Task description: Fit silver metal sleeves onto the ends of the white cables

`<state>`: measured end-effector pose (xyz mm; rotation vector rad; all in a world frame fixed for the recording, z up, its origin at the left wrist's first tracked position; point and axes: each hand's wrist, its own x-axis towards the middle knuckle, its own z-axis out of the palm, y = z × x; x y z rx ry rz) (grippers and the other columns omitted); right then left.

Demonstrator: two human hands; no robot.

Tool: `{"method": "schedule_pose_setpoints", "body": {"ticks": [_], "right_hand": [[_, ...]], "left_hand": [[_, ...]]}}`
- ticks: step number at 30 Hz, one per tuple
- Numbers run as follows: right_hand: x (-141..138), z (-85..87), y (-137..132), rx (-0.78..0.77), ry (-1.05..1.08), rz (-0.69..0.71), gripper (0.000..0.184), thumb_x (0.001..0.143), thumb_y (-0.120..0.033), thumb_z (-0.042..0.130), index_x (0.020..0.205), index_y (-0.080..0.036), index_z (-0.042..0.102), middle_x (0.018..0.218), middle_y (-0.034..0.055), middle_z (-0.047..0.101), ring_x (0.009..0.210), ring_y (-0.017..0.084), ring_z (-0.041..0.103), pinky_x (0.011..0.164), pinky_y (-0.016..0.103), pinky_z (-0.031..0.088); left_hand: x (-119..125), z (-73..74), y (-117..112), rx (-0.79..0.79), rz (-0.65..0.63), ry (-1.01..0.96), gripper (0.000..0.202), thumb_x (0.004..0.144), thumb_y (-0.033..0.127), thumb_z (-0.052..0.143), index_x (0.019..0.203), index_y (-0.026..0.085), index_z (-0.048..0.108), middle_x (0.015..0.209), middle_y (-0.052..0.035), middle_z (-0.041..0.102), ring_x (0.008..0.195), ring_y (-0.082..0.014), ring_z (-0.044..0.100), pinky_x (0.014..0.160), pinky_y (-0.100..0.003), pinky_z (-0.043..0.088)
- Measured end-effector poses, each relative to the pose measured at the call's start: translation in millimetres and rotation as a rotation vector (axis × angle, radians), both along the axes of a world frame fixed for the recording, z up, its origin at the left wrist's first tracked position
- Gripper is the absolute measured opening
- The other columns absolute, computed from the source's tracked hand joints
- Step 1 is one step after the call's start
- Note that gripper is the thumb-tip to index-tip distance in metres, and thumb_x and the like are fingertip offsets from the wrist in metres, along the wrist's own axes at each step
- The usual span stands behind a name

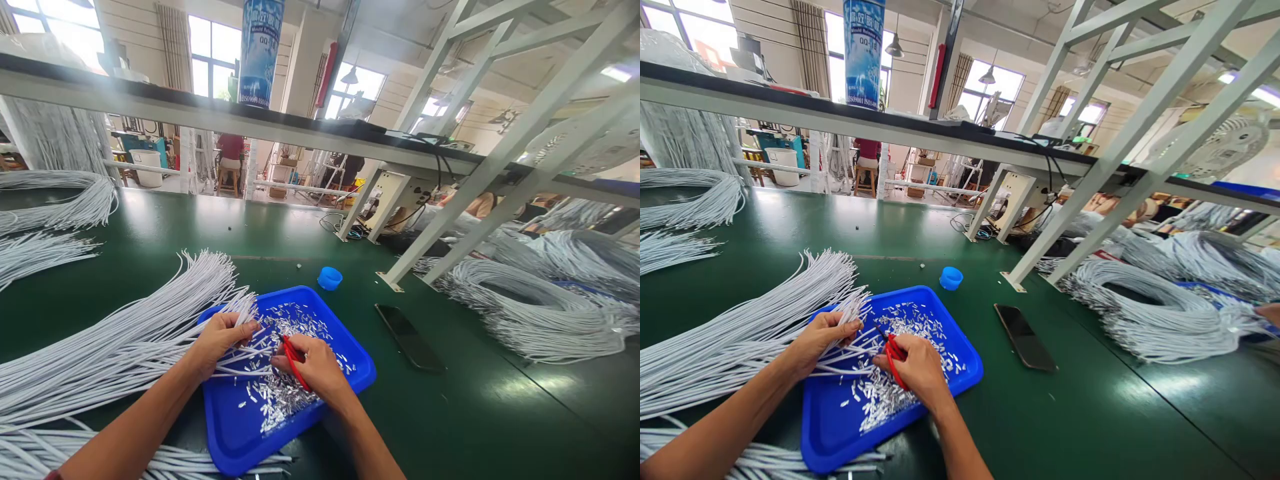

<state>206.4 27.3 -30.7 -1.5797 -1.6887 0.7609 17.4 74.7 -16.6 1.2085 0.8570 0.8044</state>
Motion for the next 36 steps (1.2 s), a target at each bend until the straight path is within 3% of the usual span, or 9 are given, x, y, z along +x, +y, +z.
{"method": "schedule_pose_setpoints", "body": {"ticks": [3, 6, 8, 13, 18, 21, 24, 28, 36], "right_hand": [[-7, 3.3, 2, -0.027, 0.389, -0.055, 0.025, 0.070, -0.042, 0.064, 0.073, -0.017, 0.067, 0.060, -0.0010, 0.054, 0.056, 0.012, 0.045, 0.054, 0.023, 0.034], [-23, 0.6, 2, -0.064, 0.675, -0.048, 0.029, 0.071, -0.042, 0.064, 0.083, -0.015, 0.066, 0.061, -0.0006, 0.054, 0.056, 0.012, 0.045, 0.054, 0.024, 0.036], [-32, -2.9, 0, -0.017, 0.645, -0.050, 0.027, 0.072, -0.041, 0.062, 0.078, -0.015, 0.065, 0.059, -0.0002, 0.053, 0.054, 0.012, 0.044, 0.052, 0.024, 0.036], [-35, -4.4, -5, 0.386, 0.227, -0.164, 0.027, 0.075, -0.037, 0.057, 0.055, -0.018, 0.055, 0.061, 0.0033, 0.052, 0.064, 0.017, 0.047, 0.060, 0.028, 0.038], [-17, 5.2, -2, 0.109, 0.682, -0.236, 0.033, 0.078, -0.048, 0.052, 0.063, -0.018, 0.052, 0.053, -0.0026, 0.044, 0.050, 0.012, 0.041, 0.052, 0.025, 0.036], [-6, 7.6, -1, 0.090, 0.474, -0.162, 0.034, 0.075, -0.050, 0.056, 0.067, -0.017, 0.057, 0.060, -0.0016, 0.049, 0.056, 0.012, 0.044, 0.054, 0.024, 0.035], [-3, 6.0, -3, 0.078, 0.185, -0.054, 0.028, 0.075, -0.047, 0.057, 0.072, -0.019, 0.059, 0.066, -0.0013, 0.054, 0.061, 0.013, 0.047, 0.055, 0.023, 0.035], [-9, 3.6, -5, 0.032, -0.103, -0.021, 0.031, 0.075, -0.044, 0.056, 0.059, -0.018, 0.054, 0.058, -0.0026, 0.051, 0.054, 0.012, 0.043, 0.050, 0.022, 0.027], [-12, -3.9, -5, 0.050, -0.198, 0.034, 0.041, 0.076, -0.039, 0.055, 0.048, -0.018, 0.033, 0.049, -0.0051, 0.038, 0.048, 0.009, 0.034, 0.047, 0.023, 0.017]], "left_hand": [[0, 5.1, -2, -0.040, -0.065, -0.009, 0.033, 0.063, 0.045, 0.071, 0.063, 0.013, 0.061, 0.056, 0.0019, 0.055, 0.052, -0.0104, 0.047, 0.054, -0.022, 0.036], [0, 7.4, -4, 0.081, -0.102, 0.059, 0.035, 0.064, 0.047, 0.070, 0.062, 0.013, 0.062, 0.056, 0.0021, 0.054, 0.054, -0.0109, 0.046, 0.053, -0.022, 0.034], [2, 4.1, -4, 0.147, -0.101, 0.115, 0.036, 0.064, 0.048, 0.069, 0.059, 0.013, 0.061, 0.053, 0.0035, 0.050, 0.052, -0.0099, 0.043, 0.050, -0.021, 0.031], [4, -6.0, -5, 0.158, 0.016, 0.201, 0.039, 0.061, 0.047, 0.071, 0.050, 0.013, 0.056, 0.045, 0.0070, 0.040, 0.045, -0.0070, 0.034, 0.045, -0.021, 0.024], [0, 5.4, -3, -0.042, -0.111, 0.014, 0.033, 0.058, 0.042, 0.075, 0.073, 0.013, 0.069, 0.063, 0.0006, 0.062, 0.059, -0.0135, 0.054, 0.059, -0.024, 0.041], [-2, 9.2, -1, -0.107, -0.113, -0.028, 0.037, 0.055, 0.039, 0.078, 0.082, 0.014, 0.071, 0.071, -0.0023, 0.067, 0.066, -0.0164, 0.058, 0.066, -0.027, 0.044], [-3, 5.3, 1, -0.049, -0.023, -0.017, 0.033, 0.054, 0.035, 0.080, 0.077, 0.012, 0.071, 0.062, 0.0002, 0.062, 0.056, -0.0115, 0.052, 0.057, -0.023, 0.040], [-5, -0.2, 3, 0.009, 0.061, 0.021, 0.026, 0.057, 0.033, 0.078, 0.066, 0.011, 0.067, 0.050, 0.0035, 0.053, 0.046, -0.0069, 0.041, 0.046, -0.020, 0.030], [-4, 2.3, 1, 0.070, -0.026, 0.028, 0.026, 0.067, 0.038, 0.070, 0.067, 0.013, 0.062, 0.048, 0.0080, 0.036, 0.044, -0.0051, 0.026, 0.043, -0.020, 0.016]]}}
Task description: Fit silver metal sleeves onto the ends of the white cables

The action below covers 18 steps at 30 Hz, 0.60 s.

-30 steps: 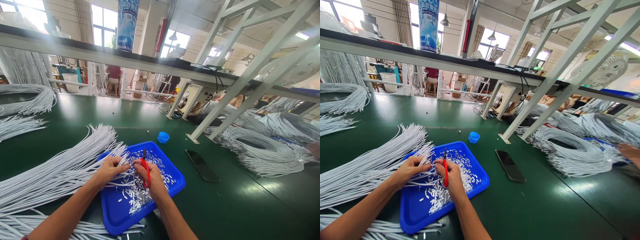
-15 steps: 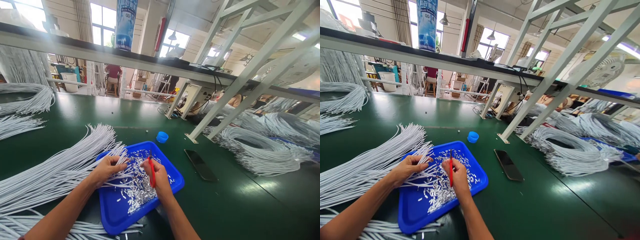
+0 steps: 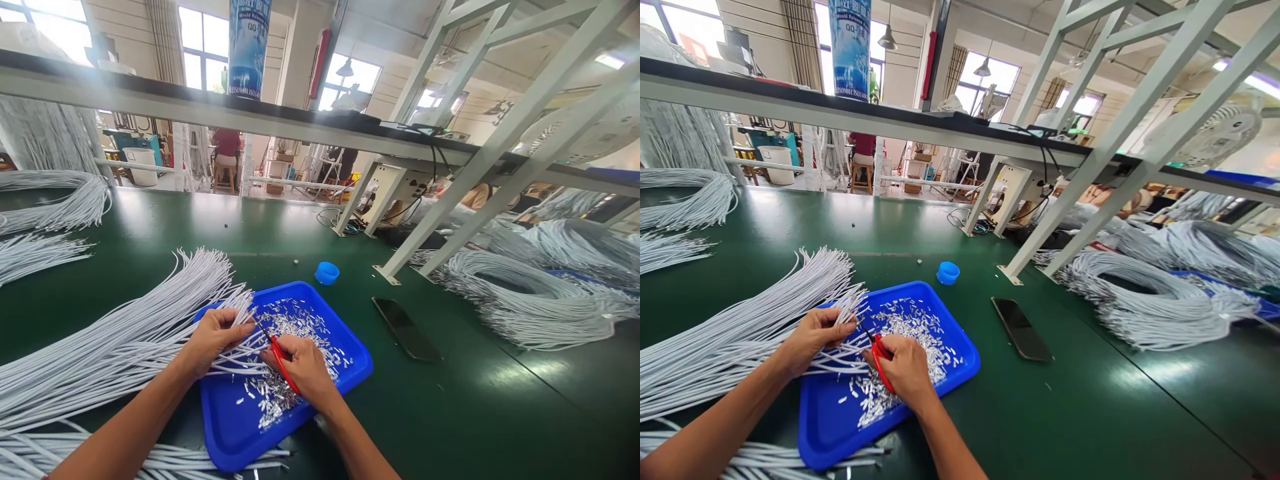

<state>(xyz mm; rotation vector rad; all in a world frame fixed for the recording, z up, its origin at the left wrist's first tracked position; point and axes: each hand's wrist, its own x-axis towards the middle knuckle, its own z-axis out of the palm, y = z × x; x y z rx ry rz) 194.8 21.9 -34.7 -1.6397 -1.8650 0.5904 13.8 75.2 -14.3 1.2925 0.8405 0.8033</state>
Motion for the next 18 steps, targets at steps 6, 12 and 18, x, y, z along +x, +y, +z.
{"method": "schedule_pose_setpoints", "body": {"ticks": [6, 12, 18], "right_hand": [[0, -5.5, 0, -0.007, 0.016, -0.022, 0.045, 0.076, -0.040, 0.054, 0.048, -0.018, 0.026, 0.047, -0.0053, 0.030, 0.046, 0.009, 0.029, 0.046, 0.024, 0.015], [-8, -8.0, 0, 0.025, -0.020, -0.077, 0.046, 0.076, -0.043, 0.054, 0.047, -0.017, 0.029, 0.047, -0.0050, 0.033, 0.047, 0.009, 0.031, 0.047, 0.023, 0.016], [6, -5.0, 4, 0.003, 0.031, -0.024, 0.035, 0.070, -0.048, 0.061, 0.052, -0.018, 0.055, 0.053, -0.0021, 0.051, 0.052, 0.011, 0.041, 0.048, 0.021, 0.025]], "left_hand": [[2, -3.0, 0, 0.367, 0.111, 0.202, 0.021, 0.071, 0.035, 0.066, 0.072, 0.014, 0.067, 0.063, 0.0015, 0.052, 0.061, -0.0119, 0.044, 0.056, -0.022, 0.033], [2, -2.1, -3, 0.192, 0.054, 0.159, 0.029, 0.071, 0.042, 0.064, 0.067, 0.013, 0.063, 0.049, 0.0046, 0.047, 0.047, -0.0092, 0.040, 0.048, -0.021, 0.029], [5, -3.1, -1, -0.003, 0.009, 0.069, 0.037, 0.069, 0.047, 0.064, 0.057, 0.013, 0.056, 0.047, 0.0033, 0.049, 0.045, -0.0080, 0.039, 0.047, -0.020, 0.026]]}}
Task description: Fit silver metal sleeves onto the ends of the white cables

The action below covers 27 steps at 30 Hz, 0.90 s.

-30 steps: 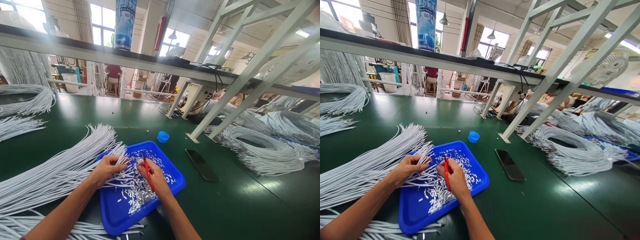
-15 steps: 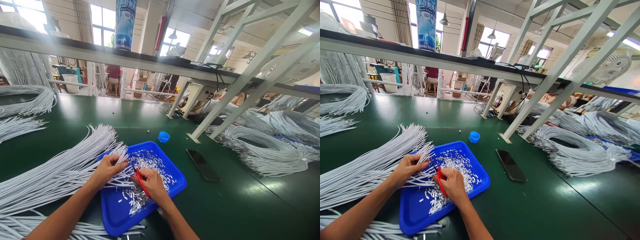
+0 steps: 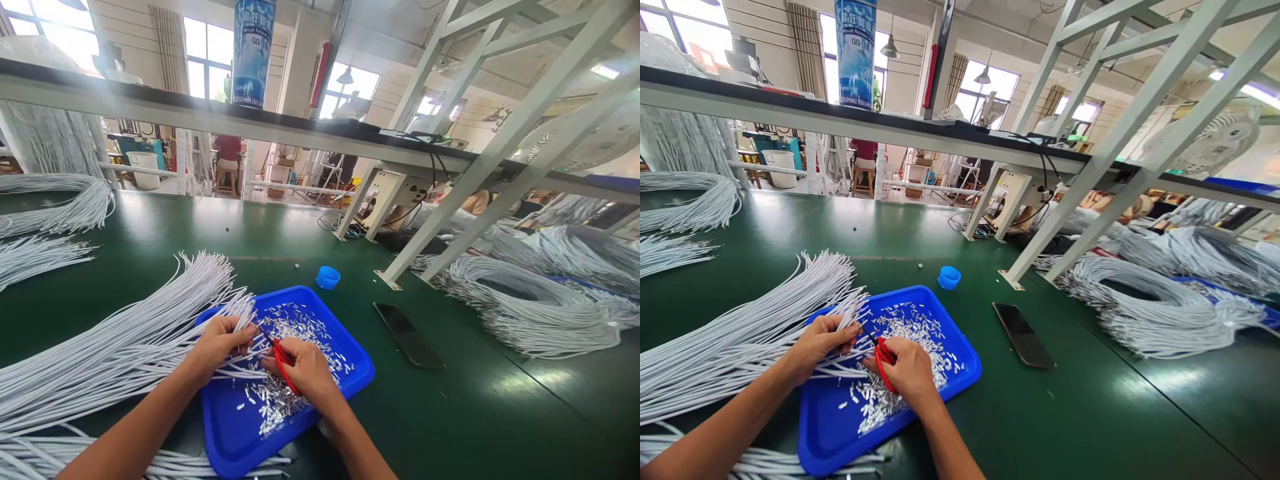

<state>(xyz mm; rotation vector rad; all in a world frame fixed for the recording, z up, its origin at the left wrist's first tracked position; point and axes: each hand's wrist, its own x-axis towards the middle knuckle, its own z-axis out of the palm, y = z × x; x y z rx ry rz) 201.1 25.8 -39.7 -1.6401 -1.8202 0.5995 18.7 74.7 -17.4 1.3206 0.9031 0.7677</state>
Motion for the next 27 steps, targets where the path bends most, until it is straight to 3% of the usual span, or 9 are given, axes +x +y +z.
{"method": "schedule_pose_setpoints", "body": {"ticks": [3, 8, 10, 13, 15, 20, 24, 27], "right_hand": [[6, 2.6, 3, -0.048, 0.208, -0.043, 0.029, 0.068, -0.046, 0.064, 0.060, -0.018, 0.063, 0.055, -0.0010, 0.053, 0.054, 0.012, 0.044, 0.050, 0.022, 0.029], [-16, -1.3, 2, -0.082, 0.817, -0.064, 0.028, 0.071, -0.042, 0.064, 0.079, -0.016, 0.068, 0.063, 0.0008, 0.057, 0.057, 0.012, 0.047, 0.055, 0.023, 0.037], [-26, -2.9, -1, -0.039, 0.830, -0.061, 0.025, 0.072, -0.040, 0.062, 0.075, -0.015, 0.067, 0.059, 0.0003, 0.054, 0.054, 0.012, 0.045, 0.053, 0.024, 0.037], [-32, -1.8, -5, 0.205, 0.614, -0.119, 0.023, 0.072, -0.036, 0.061, 0.060, -0.016, 0.061, 0.059, 0.0018, 0.052, 0.060, 0.014, 0.046, 0.056, 0.025, 0.039], [-33, -0.5, -7, 0.285, 0.559, -0.140, 0.024, 0.073, -0.034, 0.061, 0.057, -0.017, 0.057, 0.059, 0.0021, 0.052, 0.062, 0.015, 0.047, 0.057, 0.025, 0.040], [-36, -1.2, -7, 0.119, 0.814, -0.098, 0.024, 0.083, -0.032, 0.048, 0.065, -0.018, 0.055, 0.047, -0.0058, 0.043, 0.043, 0.010, 0.041, 0.042, 0.021, 0.037], [-30, 2.8, -7, 0.201, 0.814, -0.155, 0.017, 0.072, -0.026, 0.063, 0.058, -0.019, 0.057, 0.055, -0.0029, 0.051, 0.053, 0.010, 0.044, 0.047, 0.020, 0.038], [-15, 7.8, 0, 0.143, 1.097, -0.232, 0.023, 0.068, -0.032, 0.066, 0.055, -0.020, 0.051, 0.051, -0.0051, 0.044, 0.049, 0.010, 0.040, 0.046, 0.022, 0.035]], "left_hand": [[0, 0.7, 0, -0.025, 0.012, -0.034, 0.036, 0.067, 0.046, 0.067, 0.058, 0.014, 0.055, 0.051, 0.0048, 0.046, 0.048, -0.0078, 0.037, 0.049, -0.020, 0.027], [-1, 1.0, -3, 0.052, -0.113, 0.033, 0.034, 0.067, 0.046, 0.066, 0.062, 0.013, 0.058, 0.054, 0.0052, 0.041, 0.051, -0.0085, 0.034, 0.050, -0.021, 0.026], [-1, -1.2, -4, 0.124, -0.116, 0.084, 0.035, 0.069, 0.046, 0.064, 0.062, 0.013, 0.058, 0.055, 0.0052, 0.040, 0.053, -0.0087, 0.033, 0.050, -0.021, 0.026], [-1, -3.0, -4, 0.174, -0.048, 0.184, 0.037, 0.066, 0.047, 0.066, 0.055, 0.013, 0.057, 0.053, 0.0055, 0.039, 0.051, -0.0085, 0.033, 0.049, -0.021, 0.026], [0, -1.4, -5, 0.165, -0.032, 0.193, 0.037, 0.064, 0.047, 0.067, 0.056, 0.012, 0.059, 0.052, 0.0047, 0.042, 0.050, -0.0091, 0.035, 0.048, -0.021, 0.027], [1, 5.8, -7, 0.165, -0.067, 0.088, 0.031, 0.066, 0.042, 0.068, 0.062, 0.012, 0.062, 0.056, 0.0024, 0.049, 0.054, -0.0107, 0.042, 0.052, -0.022, 0.033], [1, 4.7, -5, 0.090, -0.091, 0.005, 0.027, 0.064, 0.036, 0.071, 0.060, 0.012, 0.059, 0.056, 0.0041, 0.048, 0.053, -0.0091, 0.041, 0.053, -0.021, 0.033], [0, 1.9, -4, 0.036, -0.102, -0.032, 0.025, 0.060, 0.031, 0.075, 0.059, 0.012, 0.059, 0.054, 0.0052, 0.048, 0.052, -0.0082, 0.042, 0.053, -0.021, 0.033]]}}
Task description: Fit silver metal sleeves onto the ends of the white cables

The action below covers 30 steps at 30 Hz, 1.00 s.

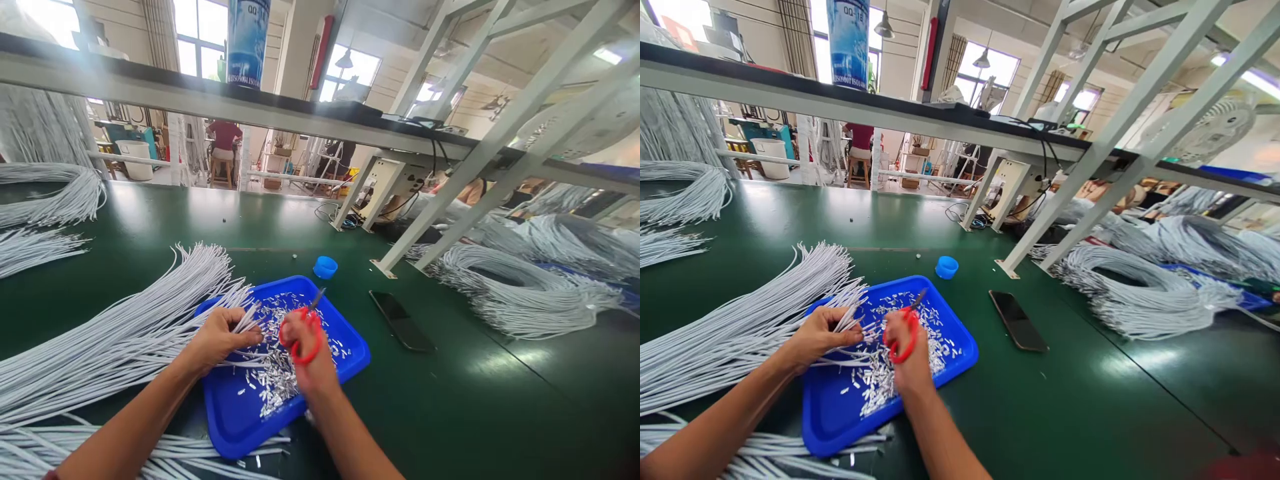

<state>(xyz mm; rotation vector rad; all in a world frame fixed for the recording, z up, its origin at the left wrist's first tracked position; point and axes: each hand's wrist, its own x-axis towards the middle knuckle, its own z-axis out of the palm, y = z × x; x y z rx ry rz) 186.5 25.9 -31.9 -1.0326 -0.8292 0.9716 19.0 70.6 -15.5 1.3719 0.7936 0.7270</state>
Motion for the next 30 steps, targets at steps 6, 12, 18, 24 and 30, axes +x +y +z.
{"method": "schedule_pose_setpoints", "body": {"ticks": [6, 12, 18, 24, 30], "right_hand": [[21, -3.5, 8, -0.119, -0.027, 0.054, 0.038, 0.071, -0.046, 0.062, 0.051, -0.018, 0.046, 0.045, -0.0061, 0.038, 0.043, 0.008, 0.032, 0.043, 0.022, 0.026], [11, -4.1, 0, -0.090, -0.704, 0.223, 0.025, 0.074, -0.042, 0.061, 0.081, -0.018, 0.062, 0.071, -0.0008, 0.056, 0.064, 0.014, 0.048, 0.057, 0.023, 0.036], [13, 2.6, -3, -0.096, -0.954, 0.237, 0.030, 0.075, -0.044, 0.058, 0.060, -0.018, 0.057, 0.057, -0.0025, 0.051, 0.054, 0.012, 0.043, 0.049, 0.022, 0.029], [12, 1.4, -4, -0.040, -1.001, 0.230, 0.036, 0.076, -0.041, 0.058, 0.049, -0.017, 0.053, 0.048, -0.0041, 0.045, 0.047, 0.009, 0.035, 0.046, 0.022, 0.021], [12, 0.0, -5, -0.066, -0.969, 0.276, 0.042, 0.078, -0.041, 0.056, 0.046, -0.017, 0.042, 0.047, -0.0046, 0.039, 0.046, 0.009, 0.033, 0.045, 0.023, 0.018]], "left_hand": [[-4, 1.4, 4, -0.110, -0.041, 0.025, 0.026, 0.062, 0.037, 0.074, 0.071, 0.013, 0.070, 0.060, 0.0021, 0.057, 0.057, -0.0106, 0.048, 0.057, -0.021, 0.037], [-7, 3.7, 5, -0.099, 0.024, -0.003, 0.036, 0.058, 0.037, 0.077, 0.083, 0.012, 0.072, 0.069, -0.0018, 0.065, 0.065, -0.0151, 0.055, 0.064, -0.025, 0.042], [-5, 1.6, 5, -0.025, 0.185, -0.020, 0.029, 0.059, 0.033, 0.076, 0.079, 0.012, 0.071, 0.067, -0.0011, 0.063, 0.061, -0.0121, 0.052, 0.063, -0.025, 0.041], [-4, 2.8, 3, 0.055, 0.156, 0.008, 0.028, 0.067, 0.035, 0.070, 0.084, 0.012, 0.069, 0.056, 0.0044, 0.049, 0.049, -0.0078, 0.039, 0.050, -0.021, 0.031], [-5, 3.5, 1, 0.232, 0.151, 0.116, 0.024, 0.074, 0.034, 0.063, 0.087, 0.014, 0.069, 0.064, 0.0017, 0.054, 0.056, -0.0102, 0.043, 0.052, -0.022, 0.032]]}}
